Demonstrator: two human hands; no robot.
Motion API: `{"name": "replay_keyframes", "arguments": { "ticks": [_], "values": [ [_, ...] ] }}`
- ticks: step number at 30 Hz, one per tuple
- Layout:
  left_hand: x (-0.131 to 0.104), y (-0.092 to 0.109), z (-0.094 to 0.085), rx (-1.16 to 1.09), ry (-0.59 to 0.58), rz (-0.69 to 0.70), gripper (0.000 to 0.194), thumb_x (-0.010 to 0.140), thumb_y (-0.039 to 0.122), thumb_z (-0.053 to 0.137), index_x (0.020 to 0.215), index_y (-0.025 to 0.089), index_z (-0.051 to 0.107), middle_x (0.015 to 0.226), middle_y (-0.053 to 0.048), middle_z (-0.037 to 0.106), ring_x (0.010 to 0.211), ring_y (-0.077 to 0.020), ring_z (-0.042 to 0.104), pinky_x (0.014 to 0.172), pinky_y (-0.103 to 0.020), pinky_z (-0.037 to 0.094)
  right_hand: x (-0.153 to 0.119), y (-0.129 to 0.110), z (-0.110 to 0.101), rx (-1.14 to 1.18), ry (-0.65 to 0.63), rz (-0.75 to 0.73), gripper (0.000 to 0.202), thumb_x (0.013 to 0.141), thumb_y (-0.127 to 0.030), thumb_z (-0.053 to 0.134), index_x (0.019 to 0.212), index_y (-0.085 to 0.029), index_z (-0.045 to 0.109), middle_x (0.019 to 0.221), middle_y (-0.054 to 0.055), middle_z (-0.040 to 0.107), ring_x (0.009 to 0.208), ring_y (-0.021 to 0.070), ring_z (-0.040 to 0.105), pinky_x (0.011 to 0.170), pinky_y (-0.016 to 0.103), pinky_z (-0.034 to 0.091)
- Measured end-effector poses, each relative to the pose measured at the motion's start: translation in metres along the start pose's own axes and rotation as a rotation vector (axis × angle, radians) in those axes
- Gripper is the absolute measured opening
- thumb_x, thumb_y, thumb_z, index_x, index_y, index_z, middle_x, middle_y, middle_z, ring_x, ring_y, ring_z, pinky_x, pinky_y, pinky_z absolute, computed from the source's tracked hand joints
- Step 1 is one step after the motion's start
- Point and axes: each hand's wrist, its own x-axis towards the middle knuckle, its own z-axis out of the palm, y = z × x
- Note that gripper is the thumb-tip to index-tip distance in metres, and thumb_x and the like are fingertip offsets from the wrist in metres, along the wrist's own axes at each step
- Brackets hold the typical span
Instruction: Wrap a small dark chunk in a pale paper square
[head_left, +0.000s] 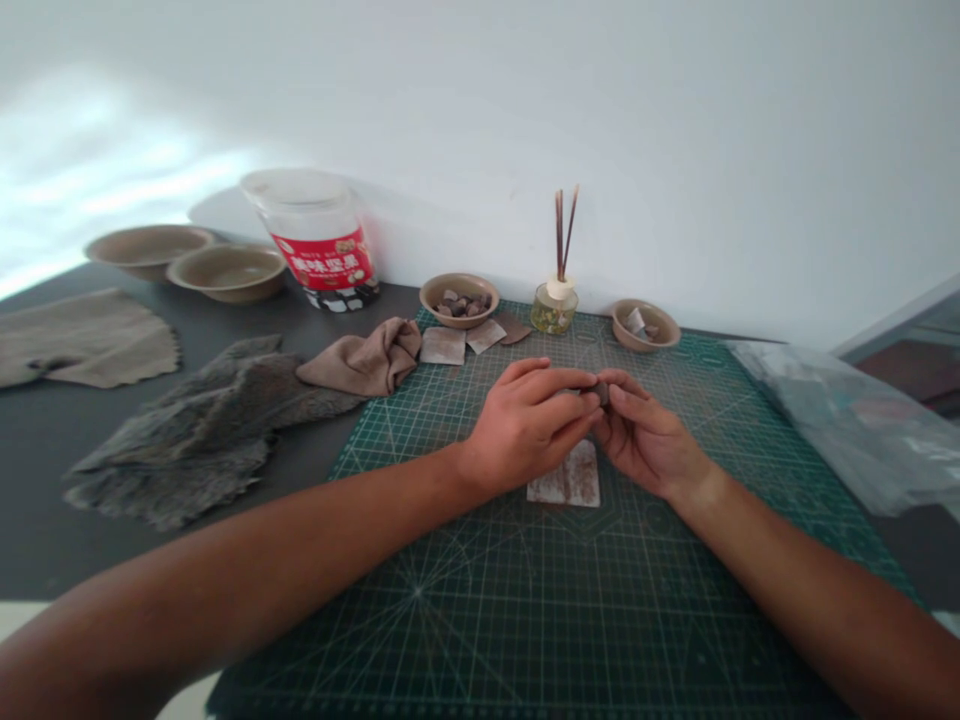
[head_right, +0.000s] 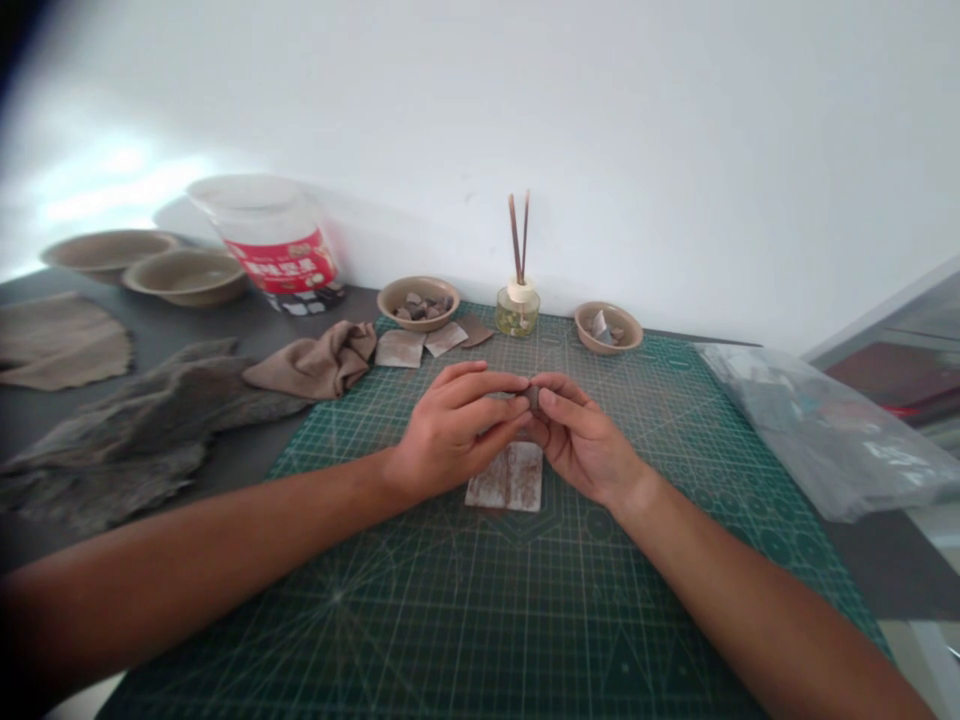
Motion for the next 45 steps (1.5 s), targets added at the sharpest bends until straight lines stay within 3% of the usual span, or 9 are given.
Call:
{"name": "replay_keyframes", "arguments": {
  "ticks": [6, 11, 14, 19, 25, 36, 45],
  "values": [
    [0.002, -0.003, -0.007, -0.136, -0.132, -0.089, 0.017, 0.101, 0.030, 0.057, 0.094, 0.020, 0.067, 0.125, -0.006, 0.071, 0.112, -0.0168, 0.068, 0.098, -0.032, 0.053, 0.000, -0.014, -0.004, -0.244, 0.044, -0.069, 0.015, 0.086, -0.030, 0.078, 0.100, -0.028, 0.075, 0.094, -0.002, 0.076, 0.084, 0.0157, 0.070, 0.080, 0.030, 0.060],
    [-0.001, -0.011, -0.030, -0.171, -0.380, -0.251, 0.017, 0.098, 0.020, 0.053, 0.110, 0.019, 0.065, 0.111, -0.005, 0.072, 0.103, -0.0182, 0.069, 0.091, -0.032, 0.055, -0.016, -0.026, 0.005, -0.931, -0.027, -0.171, 0.013, 0.093, -0.029, 0.071, 0.105, -0.028, 0.075, 0.103, 0.003, 0.073, 0.095, 0.0197, 0.067, 0.083, 0.033, 0.055],
    [-0.010, -0.015, -0.043, -0.129, -0.534, -0.152, 0.021, 0.094, 0.017, 0.053, 0.110, 0.020, 0.067, 0.117, -0.006, 0.071, 0.112, -0.0215, 0.066, 0.101, -0.038, 0.051, -0.028, -0.020, 0.021, -1.254, -0.150, -0.277, 0.014, 0.096, -0.022, 0.065, 0.107, -0.026, 0.073, 0.110, 0.005, 0.070, 0.101, 0.0215, 0.066, 0.088, 0.036, 0.054],
    [-0.023, -0.012, -0.054, -0.030, -0.645, -0.071, 0.031, 0.087, 0.029, 0.067, 0.117, 0.022, 0.067, 0.135, -0.007, 0.063, 0.132, -0.0311, 0.051, 0.112, -0.049, 0.041, -0.035, 0.002, 0.037, -1.487, -0.279, -0.319, 0.014, 0.098, -0.016, 0.060, 0.109, -0.021, 0.068, 0.110, 0.007, 0.068, 0.099, 0.0204, 0.065, 0.091, 0.038, 0.054],
    [-0.024, -0.012, -0.054, -0.004, -0.712, -0.080, 0.027, 0.089, 0.035, 0.065, 0.112, 0.021, 0.070, 0.127, -0.008, 0.064, 0.124, -0.0299, 0.054, 0.109, -0.048, 0.041, -0.032, 0.006, 0.035, -1.749, -0.387, -0.339, 0.011, 0.101, -0.026, 0.060, 0.101, -0.018, 0.068, 0.107, 0.008, 0.069, 0.096, 0.0256, 0.062, 0.088, 0.045, 0.053],
    [-0.026, -0.014, -0.054, 0.031, -0.771, -0.163, 0.035, 0.084, 0.045, 0.069, 0.112, 0.022, 0.067, 0.129, -0.009, 0.055, 0.115, -0.0306, 0.050, 0.105, -0.050, 0.041, -0.028, -0.004, 0.024, -1.734, -0.529, -0.500, 0.016, 0.102, -0.019, 0.056, 0.108, -0.016, 0.070, 0.115, 0.009, 0.072, 0.104, 0.0254, 0.062, 0.094, 0.045, 0.052],
    [-0.024, -0.013, -0.054, 0.033, -0.794, -0.183, 0.037, 0.084, 0.046, 0.069, 0.113, 0.022, 0.066, 0.126, -0.010, 0.054, 0.113, -0.0301, 0.049, 0.104, -0.049, 0.041, -0.024, -0.004, 0.022, -1.650, -0.620, -0.479, 0.013, 0.099, -0.013, 0.057, 0.098, -0.015, 0.070, 0.104, 0.009, 0.073, 0.096, 0.0238, 0.063, 0.087, 0.040, 0.053]
  ]
}}
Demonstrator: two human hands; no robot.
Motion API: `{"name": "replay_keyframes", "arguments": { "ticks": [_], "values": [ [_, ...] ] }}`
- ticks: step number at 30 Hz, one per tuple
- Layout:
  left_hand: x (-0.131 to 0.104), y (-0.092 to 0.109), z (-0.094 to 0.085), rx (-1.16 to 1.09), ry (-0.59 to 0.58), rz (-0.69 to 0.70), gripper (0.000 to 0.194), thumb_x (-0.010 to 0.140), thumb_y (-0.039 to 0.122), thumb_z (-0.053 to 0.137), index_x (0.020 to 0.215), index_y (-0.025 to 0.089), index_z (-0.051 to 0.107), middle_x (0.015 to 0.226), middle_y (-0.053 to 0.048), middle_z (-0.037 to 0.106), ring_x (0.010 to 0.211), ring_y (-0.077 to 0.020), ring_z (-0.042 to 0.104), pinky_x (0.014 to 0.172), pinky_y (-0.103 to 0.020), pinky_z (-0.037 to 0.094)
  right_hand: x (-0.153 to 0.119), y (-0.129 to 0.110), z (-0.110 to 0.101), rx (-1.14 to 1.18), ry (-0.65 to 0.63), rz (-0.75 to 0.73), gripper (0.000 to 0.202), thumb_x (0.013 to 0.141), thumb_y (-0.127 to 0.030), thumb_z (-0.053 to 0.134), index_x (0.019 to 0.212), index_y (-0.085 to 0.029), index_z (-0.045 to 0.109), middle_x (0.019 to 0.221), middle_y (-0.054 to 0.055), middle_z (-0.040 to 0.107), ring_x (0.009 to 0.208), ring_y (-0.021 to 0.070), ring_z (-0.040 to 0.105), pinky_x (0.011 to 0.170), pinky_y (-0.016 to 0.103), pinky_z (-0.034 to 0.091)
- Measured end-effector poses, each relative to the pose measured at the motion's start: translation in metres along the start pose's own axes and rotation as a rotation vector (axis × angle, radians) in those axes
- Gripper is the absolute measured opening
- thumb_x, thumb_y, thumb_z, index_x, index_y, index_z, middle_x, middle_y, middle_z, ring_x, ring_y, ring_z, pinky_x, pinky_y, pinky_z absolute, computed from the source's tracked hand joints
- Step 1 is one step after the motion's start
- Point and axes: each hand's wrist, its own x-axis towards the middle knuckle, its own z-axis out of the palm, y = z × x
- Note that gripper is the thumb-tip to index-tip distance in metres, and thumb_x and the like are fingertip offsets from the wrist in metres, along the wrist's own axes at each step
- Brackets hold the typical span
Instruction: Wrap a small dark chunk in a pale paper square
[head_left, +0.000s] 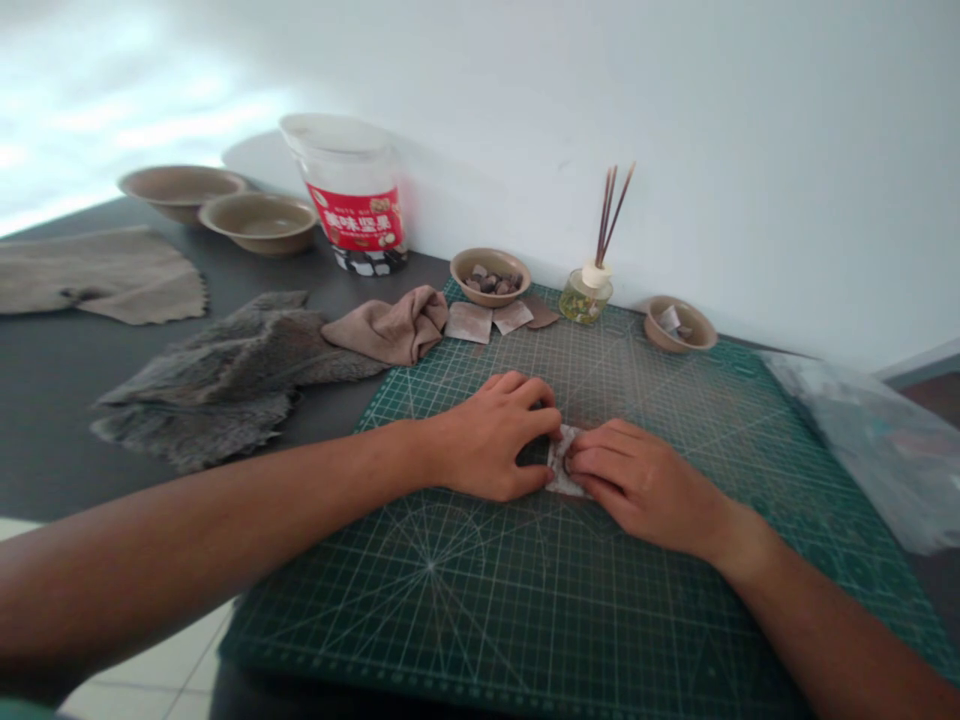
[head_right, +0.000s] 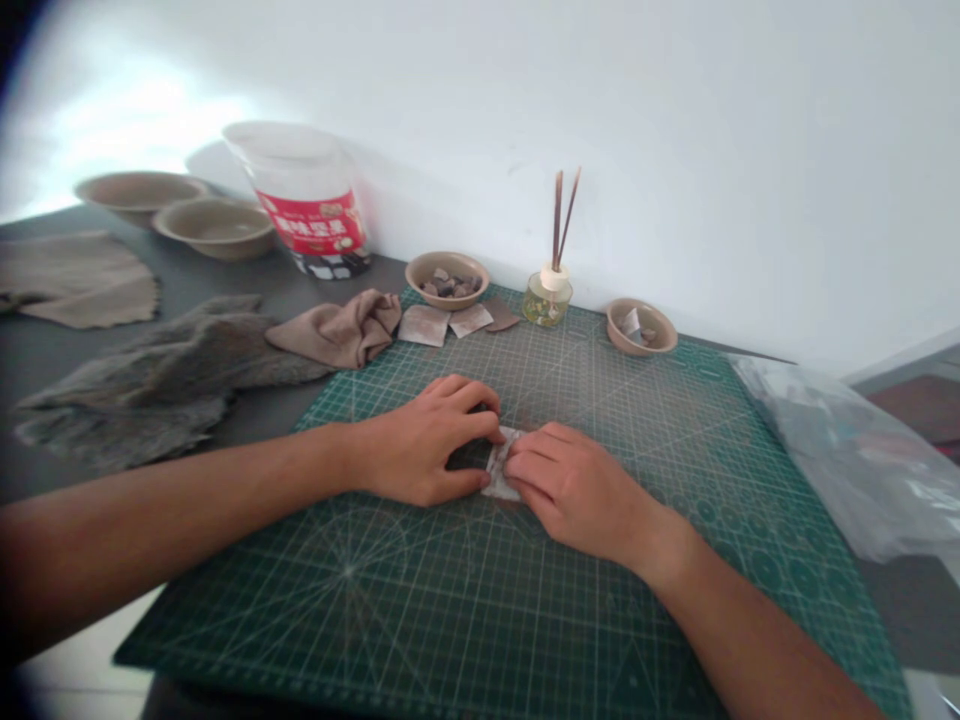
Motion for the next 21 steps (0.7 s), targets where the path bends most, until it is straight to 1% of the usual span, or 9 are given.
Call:
{"name": "replay_keyframes", "arguments": {
  "ticks": [3, 5, 9, 13, 14, 15, 17, 18, 21],
  "values": [
    [0.001, 0.001, 0.000, -0.010, -0.005, -0.012, 0.038, 0.084, 0.046, 0.069, 0.113, 0.022, 0.066, 0.126, -0.010, 0.054, 0.113, -0.0301, 0.049, 0.104, -0.048, 0.041, 0.001, 0.003, -0.002, 0.005, 0.030, 0.083, 0.012, 0.099, -0.013, 0.057, 0.097, -0.016, 0.069, 0.102, 0.009, 0.072, 0.097, 0.0240, 0.063, 0.089, 0.041, 0.052],
    [0.001, 0.002, 0.000, -0.015, -0.008, -0.019, 0.038, 0.084, 0.046, 0.069, 0.114, 0.022, 0.066, 0.126, -0.010, 0.054, 0.113, -0.0302, 0.049, 0.104, -0.049, 0.041, 0.001, 0.003, -0.004, 0.035, 0.030, 0.115, 0.012, 0.099, -0.013, 0.059, 0.093, -0.017, 0.069, 0.098, 0.008, 0.072, 0.094, 0.0230, 0.063, 0.087, 0.040, 0.052],
    [0.001, 0.003, -0.001, -0.028, -0.020, -0.029, 0.037, 0.084, 0.045, 0.069, 0.113, 0.023, 0.067, 0.125, -0.009, 0.055, 0.113, -0.0302, 0.049, 0.104, -0.048, 0.041, 0.001, 0.003, -0.006, 0.176, -0.047, 0.070, 0.011, 0.098, -0.016, 0.063, 0.088, -0.019, 0.067, 0.090, 0.004, 0.070, 0.087, 0.0195, 0.063, 0.082, 0.035, 0.050],
    [0.001, 0.003, -0.001, -0.022, -0.010, -0.031, 0.037, 0.084, 0.046, 0.070, 0.112, 0.023, 0.068, 0.127, -0.009, 0.054, 0.115, -0.0305, 0.049, 0.105, -0.049, 0.041, 0.001, 0.007, -0.007, 0.116, -0.016, 0.146, 0.012, 0.097, -0.017, 0.064, 0.086, -0.019, 0.066, 0.089, 0.005, 0.068, 0.088, 0.0206, 0.061, 0.080, 0.036, 0.049],
    [0.001, 0.002, 0.000, -0.022, -0.008, -0.033, 0.037, 0.084, 0.046, 0.070, 0.113, 0.023, 0.068, 0.127, -0.009, 0.054, 0.115, -0.0304, 0.049, 0.104, -0.049, 0.041, 0.001, 0.007, -0.008, 0.115, -0.026, 0.156, 0.012, 0.097, -0.017, 0.064, 0.085, -0.019, 0.066, 0.088, 0.005, 0.068, 0.087, 0.0203, 0.061, 0.079, 0.036, 0.049],
    [0.001, 0.002, 0.000, -0.025, -0.008, -0.034, 0.038, 0.083, 0.046, 0.070, 0.113, 0.023, 0.067, 0.127, -0.009, 0.055, 0.114, -0.0303, 0.050, 0.104, -0.049, 0.041, 0.001, 0.007, -0.008, 0.133, -0.049, 0.149, 0.012, 0.097, -0.018, 0.064, 0.085, -0.019, 0.067, 0.087, 0.004, 0.068, 0.086, 0.0196, 0.061, 0.078, 0.035, 0.049],
    [0.001, 0.002, 0.000, -0.032, -0.011, -0.035, 0.036, 0.083, 0.045, 0.070, 0.112, 0.023, 0.068, 0.127, -0.009, 0.055, 0.113, -0.0300, 0.050, 0.104, -0.049, 0.041, 0.000, 0.007, -0.008, 0.191, -0.098, 0.091, 0.013, 0.098, -0.019, 0.064, 0.085, -0.020, 0.067, 0.088, 0.003, 0.069, 0.084, 0.0182, 0.062, 0.079, 0.034, 0.050],
    [0.001, 0.002, 0.000, -0.035, -0.011, -0.035, 0.035, 0.083, 0.045, 0.070, 0.111, 0.023, 0.068, 0.127, -0.009, 0.055, 0.113, -0.0300, 0.050, 0.104, -0.049, 0.041, 0.000, 0.008, -0.008, 0.203, -0.101, 0.068, 0.013, 0.098, -0.019, 0.063, 0.086, -0.020, 0.068, 0.089, 0.003, 0.070, 0.086, 0.0182, 0.063, 0.081, 0.034, 0.050],
    [0.002, 0.002, 0.001, -0.040, -0.003, -0.036, 0.036, 0.083, 0.046, 0.070, 0.111, 0.023, 0.068, 0.127, -0.008, 0.055, 0.114, -0.0305, 0.050, 0.104, -0.049, 0.041, 0.002, 0.011, -0.010, 0.122, -0.033, 0.093, 0.014, 0.099, -0.019, 0.061, 0.088, -0.020, 0.069, 0.092, 0.005, 0.070, 0.090, 0.0201, 0.063, 0.084, 0.037, 0.050]
  ]
}}
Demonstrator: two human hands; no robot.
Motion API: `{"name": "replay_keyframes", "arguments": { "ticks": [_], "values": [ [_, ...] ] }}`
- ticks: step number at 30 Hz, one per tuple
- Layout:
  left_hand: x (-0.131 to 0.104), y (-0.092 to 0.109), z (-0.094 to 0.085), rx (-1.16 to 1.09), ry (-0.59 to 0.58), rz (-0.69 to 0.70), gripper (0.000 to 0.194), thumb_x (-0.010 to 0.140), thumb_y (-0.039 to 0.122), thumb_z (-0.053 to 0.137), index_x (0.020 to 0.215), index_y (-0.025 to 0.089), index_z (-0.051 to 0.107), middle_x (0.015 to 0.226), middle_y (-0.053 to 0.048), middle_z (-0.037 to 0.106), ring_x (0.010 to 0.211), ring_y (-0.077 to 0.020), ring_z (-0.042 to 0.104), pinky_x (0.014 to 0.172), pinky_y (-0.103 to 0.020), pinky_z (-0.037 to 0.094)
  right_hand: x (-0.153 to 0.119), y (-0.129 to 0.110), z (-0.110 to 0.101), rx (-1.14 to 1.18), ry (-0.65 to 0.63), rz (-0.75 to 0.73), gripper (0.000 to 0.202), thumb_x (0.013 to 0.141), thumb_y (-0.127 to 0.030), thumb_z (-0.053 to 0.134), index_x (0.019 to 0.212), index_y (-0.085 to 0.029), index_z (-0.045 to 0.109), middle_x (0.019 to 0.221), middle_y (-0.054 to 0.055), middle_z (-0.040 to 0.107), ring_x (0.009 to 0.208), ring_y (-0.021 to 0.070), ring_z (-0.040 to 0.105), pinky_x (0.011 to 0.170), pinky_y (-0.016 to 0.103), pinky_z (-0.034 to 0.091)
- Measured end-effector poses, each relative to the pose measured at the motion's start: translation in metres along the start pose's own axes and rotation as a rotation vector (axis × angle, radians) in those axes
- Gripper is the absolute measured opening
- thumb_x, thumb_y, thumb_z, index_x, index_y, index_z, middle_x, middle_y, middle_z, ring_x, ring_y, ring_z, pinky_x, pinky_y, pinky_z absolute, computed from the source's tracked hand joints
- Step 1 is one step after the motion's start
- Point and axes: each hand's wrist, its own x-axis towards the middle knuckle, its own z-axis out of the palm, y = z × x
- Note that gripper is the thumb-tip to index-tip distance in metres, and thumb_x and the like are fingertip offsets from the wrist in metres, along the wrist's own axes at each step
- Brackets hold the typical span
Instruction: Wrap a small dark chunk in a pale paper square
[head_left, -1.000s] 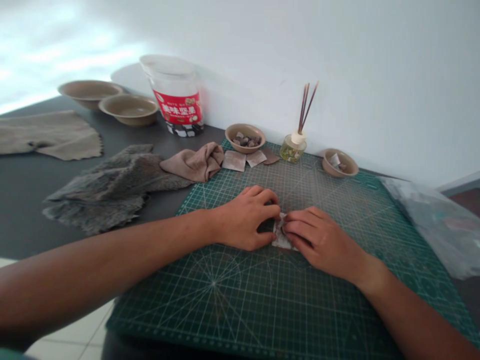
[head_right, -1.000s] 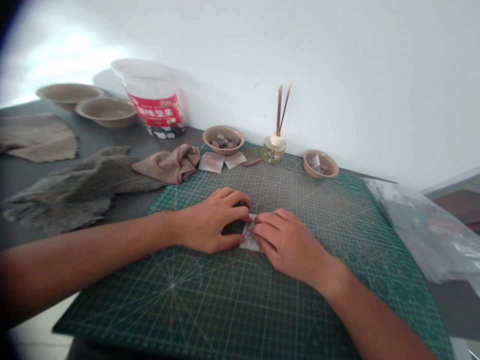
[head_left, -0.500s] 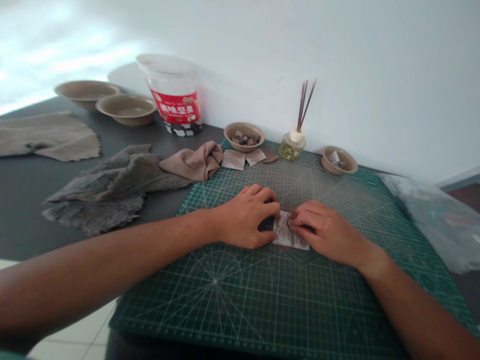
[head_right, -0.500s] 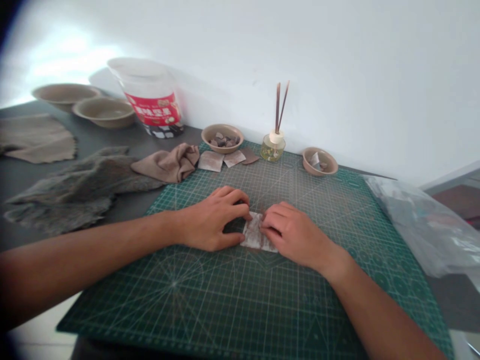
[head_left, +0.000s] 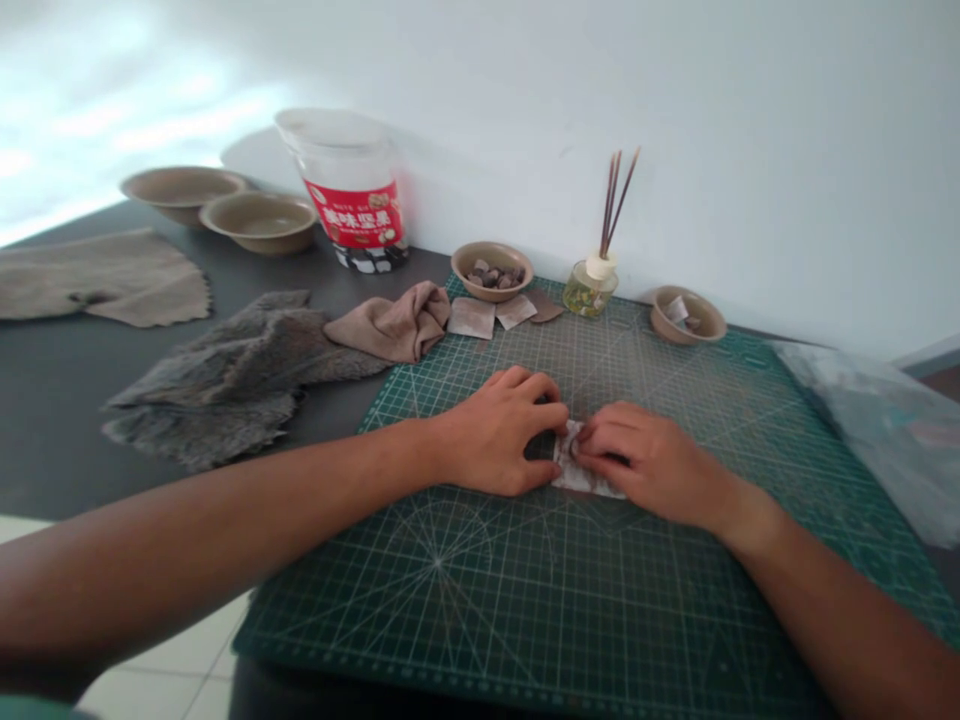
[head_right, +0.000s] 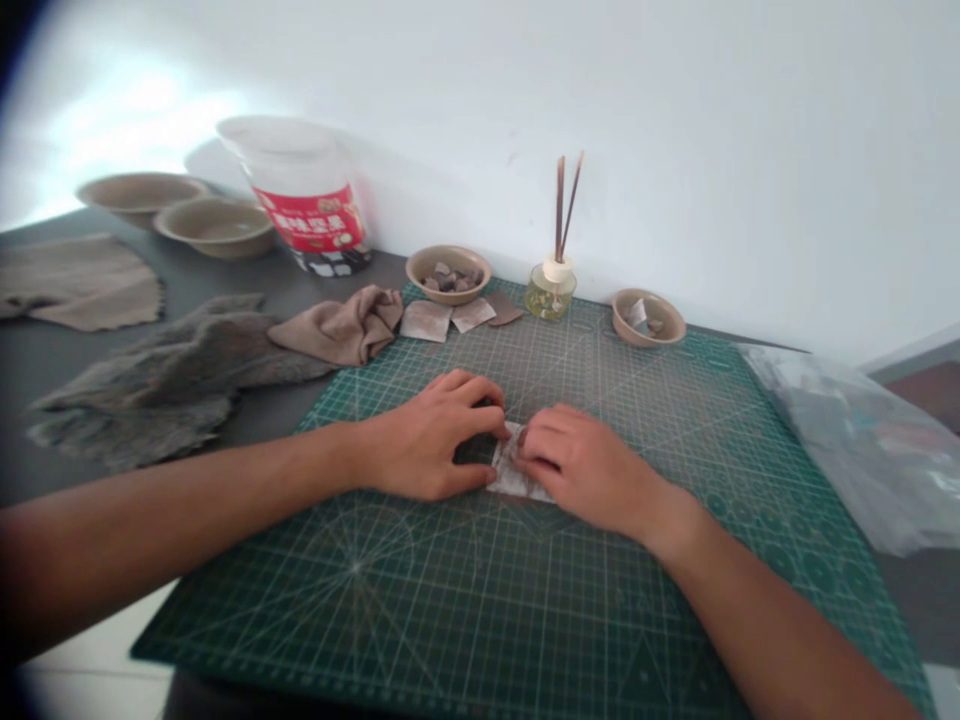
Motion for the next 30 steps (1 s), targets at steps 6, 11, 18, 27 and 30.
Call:
{"name": "replay_keyframes", "arguments": {
  "ticks": [6, 11, 18, 27, 30],
  "values": [
    [0.0003, 0.0002, -0.0014, -0.010, -0.010, -0.004, 0.035, 0.083, 0.044, 0.071, 0.110, 0.024, 0.069, 0.127, -0.008, 0.056, 0.114, -0.0299, 0.050, 0.103, -0.048, 0.042, 0.0008, -0.0008, -0.0027, 0.022, -0.110, -0.050, 0.015, 0.098, -0.020, 0.063, 0.085, -0.020, 0.070, 0.089, 0.003, 0.069, 0.085, 0.0180, 0.063, 0.080, 0.033, 0.049],
    [0.0009, 0.0004, -0.0016, -0.008, -0.017, -0.017, 0.036, 0.083, 0.046, 0.071, 0.112, 0.024, 0.068, 0.127, -0.008, 0.055, 0.115, -0.0301, 0.049, 0.104, -0.049, 0.041, -0.0015, 0.0006, -0.0048, -0.091, -0.030, 0.055, 0.015, 0.098, -0.017, 0.061, 0.085, -0.018, 0.068, 0.090, 0.005, 0.067, 0.088, 0.0207, 0.061, 0.079, 0.036, 0.049],
    [0.0017, 0.0018, -0.0031, -0.015, -0.033, -0.024, 0.034, 0.083, 0.045, 0.071, 0.110, 0.024, 0.068, 0.128, -0.007, 0.055, 0.116, -0.0304, 0.049, 0.105, -0.050, 0.040, 0.0002, -0.0014, -0.0011, -0.011, -0.046, -0.008, 0.016, 0.100, -0.018, 0.058, 0.090, -0.019, 0.070, 0.095, 0.006, 0.070, 0.090, 0.0201, 0.064, 0.082, 0.035, 0.052],
    [0.0015, 0.0007, -0.0028, -0.024, -0.024, -0.014, 0.033, 0.083, 0.044, 0.070, 0.109, 0.024, 0.069, 0.127, -0.008, 0.055, 0.115, -0.0306, 0.049, 0.104, -0.050, 0.040, -0.0014, 0.0017, -0.0049, 0.018, -0.072, -0.008, 0.015, 0.099, -0.019, 0.060, 0.089, -0.020, 0.070, 0.096, 0.005, 0.071, 0.089, 0.0190, 0.066, 0.082, 0.034, 0.054],
    [0.0015, 0.0005, -0.0026, -0.024, -0.021, -0.017, 0.033, 0.082, 0.044, 0.071, 0.109, 0.025, 0.069, 0.128, -0.007, 0.055, 0.115, -0.0307, 0.049, 0.104, -0.050, 0.039, -0.0031, 0.0014, -0.0065, 0.030, -0.077, 0.052, 0.015, 0.098, -0.017, 0.060, 0.087, -0.020, 0.069, 0.094, 0.004, 0.070, 0.085, 0.0175, 0.066, 0.076, 0.032, 0.053]
  ]
}}
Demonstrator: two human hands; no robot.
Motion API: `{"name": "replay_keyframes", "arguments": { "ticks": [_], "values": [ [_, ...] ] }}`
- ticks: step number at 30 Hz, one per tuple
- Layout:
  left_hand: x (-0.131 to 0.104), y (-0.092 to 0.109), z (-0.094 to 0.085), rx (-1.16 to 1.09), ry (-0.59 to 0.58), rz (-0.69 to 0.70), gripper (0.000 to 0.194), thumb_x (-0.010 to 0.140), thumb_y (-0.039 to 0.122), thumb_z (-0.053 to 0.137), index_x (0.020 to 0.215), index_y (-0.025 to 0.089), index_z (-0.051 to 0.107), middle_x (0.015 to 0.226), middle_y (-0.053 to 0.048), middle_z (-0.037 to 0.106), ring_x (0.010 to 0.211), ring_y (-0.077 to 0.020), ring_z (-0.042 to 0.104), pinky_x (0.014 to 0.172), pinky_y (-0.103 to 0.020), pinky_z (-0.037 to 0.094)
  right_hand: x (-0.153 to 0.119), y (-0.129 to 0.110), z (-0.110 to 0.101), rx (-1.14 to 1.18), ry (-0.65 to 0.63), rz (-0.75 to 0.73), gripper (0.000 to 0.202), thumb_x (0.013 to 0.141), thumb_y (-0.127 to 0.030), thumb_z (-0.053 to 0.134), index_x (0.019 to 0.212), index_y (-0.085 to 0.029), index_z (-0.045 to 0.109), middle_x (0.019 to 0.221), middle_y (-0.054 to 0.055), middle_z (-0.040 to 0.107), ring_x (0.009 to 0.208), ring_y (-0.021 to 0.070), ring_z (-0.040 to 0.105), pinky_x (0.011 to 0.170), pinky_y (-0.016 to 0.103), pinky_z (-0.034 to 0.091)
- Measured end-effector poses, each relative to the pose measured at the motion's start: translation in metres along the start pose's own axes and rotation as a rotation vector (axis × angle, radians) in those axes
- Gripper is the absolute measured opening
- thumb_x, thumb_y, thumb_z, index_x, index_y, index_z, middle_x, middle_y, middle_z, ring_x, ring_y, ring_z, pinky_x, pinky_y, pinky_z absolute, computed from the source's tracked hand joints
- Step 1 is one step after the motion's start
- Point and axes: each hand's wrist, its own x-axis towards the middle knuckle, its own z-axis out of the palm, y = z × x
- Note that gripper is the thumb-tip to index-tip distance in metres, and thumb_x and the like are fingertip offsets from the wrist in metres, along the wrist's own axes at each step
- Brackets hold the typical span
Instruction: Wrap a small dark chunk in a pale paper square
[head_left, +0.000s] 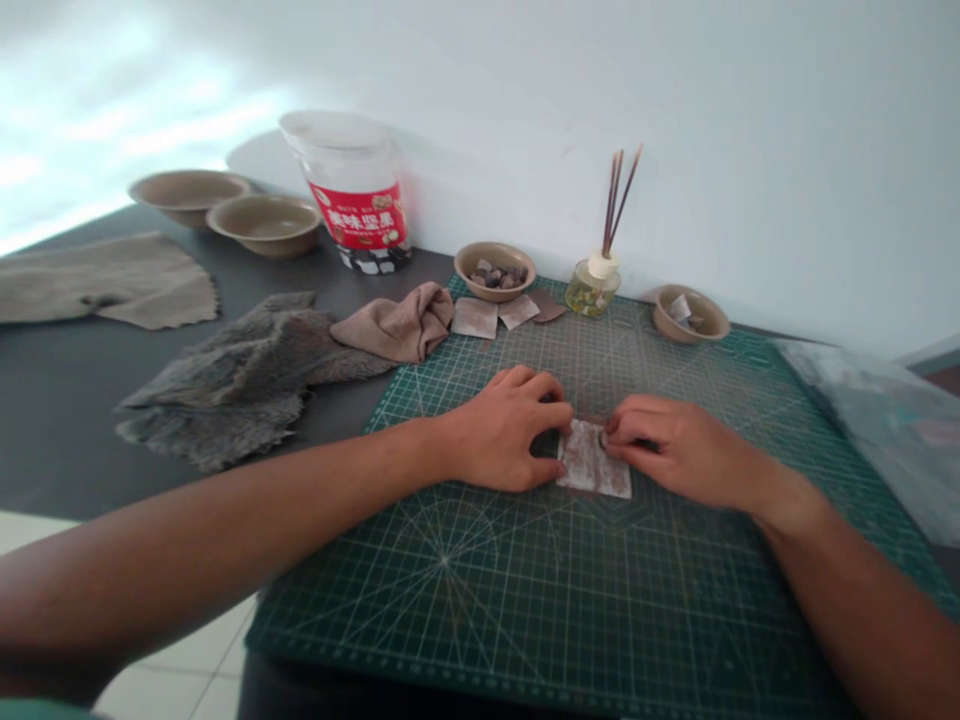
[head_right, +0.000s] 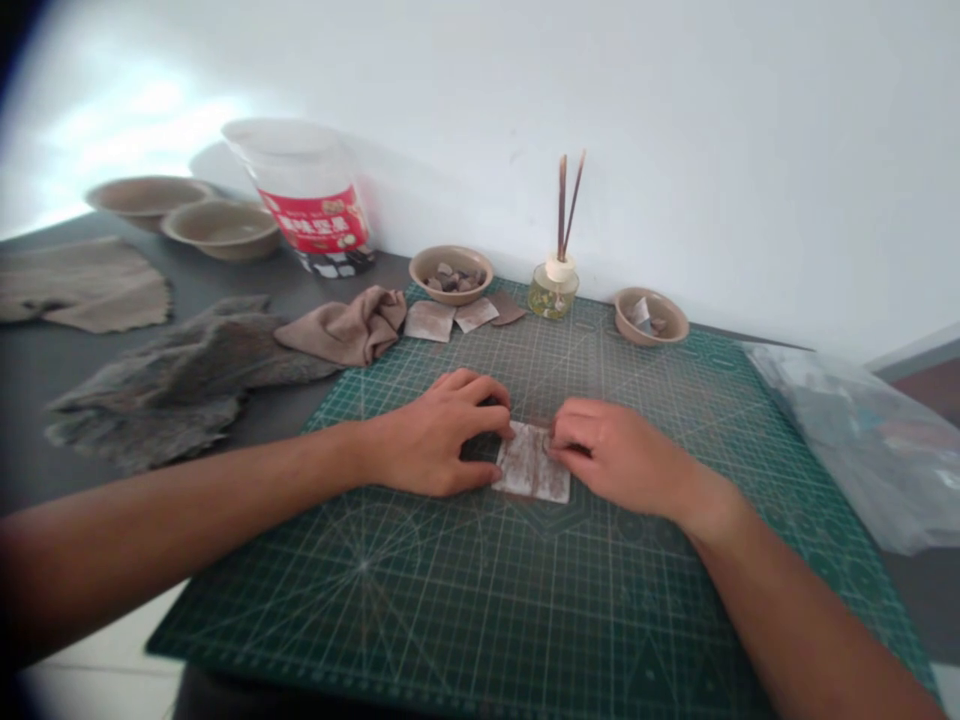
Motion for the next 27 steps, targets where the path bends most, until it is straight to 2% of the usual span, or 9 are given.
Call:
{"name": "replay_keyframes", "arguments": {
  "ticks": [2, 4, 8, 12, 16, 20, 24, 27],
  "values": [
    [-0.0001, -0.0001, 0.0002, -0.002, -0.001, 0.003, 0.033, 0.083, 0.045, 0.071, 0.109, 0.024, 0.069, 0.128, -0.007, 0.055, 0.115, -0.0307, 0.049, 0.104, -0.050, 0.040, 0.0000, -0.0038, 0.0027, 0.059, -0.043, -0.031, 0.014, 0.099, -0.018, 0.061, 0.087, -0.021, 0.069, 0.093, 0.003, 0.069, 0.083, 0.0163, 0.066, 0.075, 0.030, 0.053],
    [-0.0003, -0.0001, 0.0005, 0.002, -0.001, 0.009, 0.033, 0.083, 0.045, 0.070, 0.109, 0.024, 0.069, 0.128, -0.008, 0.055, 0.116, -0.0309, 0.049, 0.104, -0.050, 0.040, 0.0013, -0.0066, 0.0063, 0.077, -0.035, -0.064, 0.014, 0.099, -0.020, 0.061, 0.088, -0.021, 0.069, 0.094, 0.003, 0.070, 0.086, 0.0169, 0.066, 0.079, 0.031, 0.053],
    [-0.0005, 0.0000, 0.0006, 0.020, 0.002, 0.010, 0.034, 0.083, 0.044, 0.070, 0.111, 0.025, 0.068, 0.129, -0.008, 0.055, 0.116, -0.0311, 0.049, 0.104, -0.051, 0.040, 0.0030, -0.0038, 0.0072, 0.004, 0.040, 0.032, 0.015, 0.098, -0.017, 0.061, 0.086, -0.020, 0.069, 0.094, 0.004, 0.069, 0.086, 0.0176, 0.066, 0.078, 0.032, 0.053],
    [-0.0005, -0.0001, -0.0001, 0.017, -0.003, 0.017, 0.033, 0.084, 0.044, 0.070, 0.110, 0.024, 0.068, 0.129, -0.008, 0.055, 0.116, -0.0309, 0.049, 0.104, -0.050, 0.041, 0.0015, -0.0037, 0.0064, 0.056, -0.031, -0.047, 0.013, 0.098, -0.019, 0.061, 0.088, -0.021, 0.069, 0.093, 0.003, 0.070, 0.084, 0.0165, 0.066, 0.077, 0.030, 0.053],
    [-0.0006, -0.0006, -0.0002, 0.026, -0.005, 0.013, 0.035, 0.084, 0.045, 0.070, 0.112, 0.025, 0.068, 0.130, -0.008, 0.054, 0.117, -0.0312, 0.049, 0.106, -0.051, 0.040, 0.0015, -0.0011, 0.0045, 0.002, 0.022, 0.016, 0.013, 0.098, -0.018, 0.061, 0.088, -0.021, 0.069, 0.094, 0.003, 0.070, 0.084, 0.0166, 0.066, 0.077, 0.031, 0.053],
    [-0.0006, -0.0007, 0.0003, 0.018, -0.010, 0.016, 0.035, 0.083, 0.044, 0.071, 0.112, 0.025, 0.068, 0.129, -0.008, 0.055, 0.117, -0.0312, 0.049, 0.105, -0.050, 0.040, 0.0012, 0.0015, 0.0040, -0.001, -0.050, -0.043, 0.015, 0.099, -0.022, 0.061, 0.087, -0.021, 0.070, 0.092, 0.002, 0.069, 0.080, 0.0154, 0.066, 0.073, 0.029, 0.052],
    [-0.0005, -0.0007, 0.0004, 0.025, -0.010, 0.003, 0.036, 0.083, 0.046, 0.071, 0.113, 0.025, 0.067, 0.129, -0.008, 0.055, 0.117, -0.0317, 0.049, 0.104, -0.050, 0.041, 0.0007, 0.0025, 0.0038, -0.098, 0.037, 0.017, 0.015, 0.100, -0.019, 0.059, 0.089, -0.020, 0.070, 0.097, 0.004, 0.070, 0.087, 0.0172, 0.067, 0.079, 0.031, 0.052],
    [-0.0005, -0.0003, -0.0001, 0.023, -0.014, 0.000, 0.036, 0.083, 0.045, 0.071, 0.113, 0.025, 0.068, 0.130, -0.008, 0.055, 0.117, -0.0317, 0.049, 0.105, -0.050, 0.040, -0.0005, 0.0004, 0.0044, -0.123, -0.013, -0.003, 0.014, 0.099, -0.019, 0.059, 0.089, -0.020, 0.070, 0.095, 0.003, 0.071, 0.084, 0.0166, 0.067, 0.077, 0.030, 0.051]
  ]
}}
